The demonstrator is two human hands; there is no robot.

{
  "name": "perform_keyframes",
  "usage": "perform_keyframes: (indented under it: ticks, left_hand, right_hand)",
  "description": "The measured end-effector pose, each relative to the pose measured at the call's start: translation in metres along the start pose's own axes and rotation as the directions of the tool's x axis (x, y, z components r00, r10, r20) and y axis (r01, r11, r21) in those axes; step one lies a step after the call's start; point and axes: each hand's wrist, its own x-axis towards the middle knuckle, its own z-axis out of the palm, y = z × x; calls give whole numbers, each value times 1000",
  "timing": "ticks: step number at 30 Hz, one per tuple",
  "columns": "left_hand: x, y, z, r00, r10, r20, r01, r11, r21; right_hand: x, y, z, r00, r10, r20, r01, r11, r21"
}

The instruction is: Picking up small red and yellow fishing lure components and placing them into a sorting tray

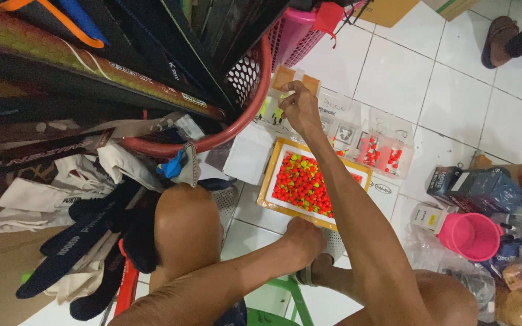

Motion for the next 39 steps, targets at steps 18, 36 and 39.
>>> perform_keyframes:
  ticks: [18,36,39]
  left_hand:
    - [58,-7,68,942,87,-324,-73,996,57]
    - [-12,-19,19,957,133,-259,-133,991,18]
    - [-17,-18,14,954,118,-276,-131,991,-31]
  right_hand:
    - [-152,-7,-163,984,45,170,97,668,-738]
    - [-158,92,-130,939,-67,337,318,543,-777]
    - [-154,109,-129,945,-57,321,301,527,-795]
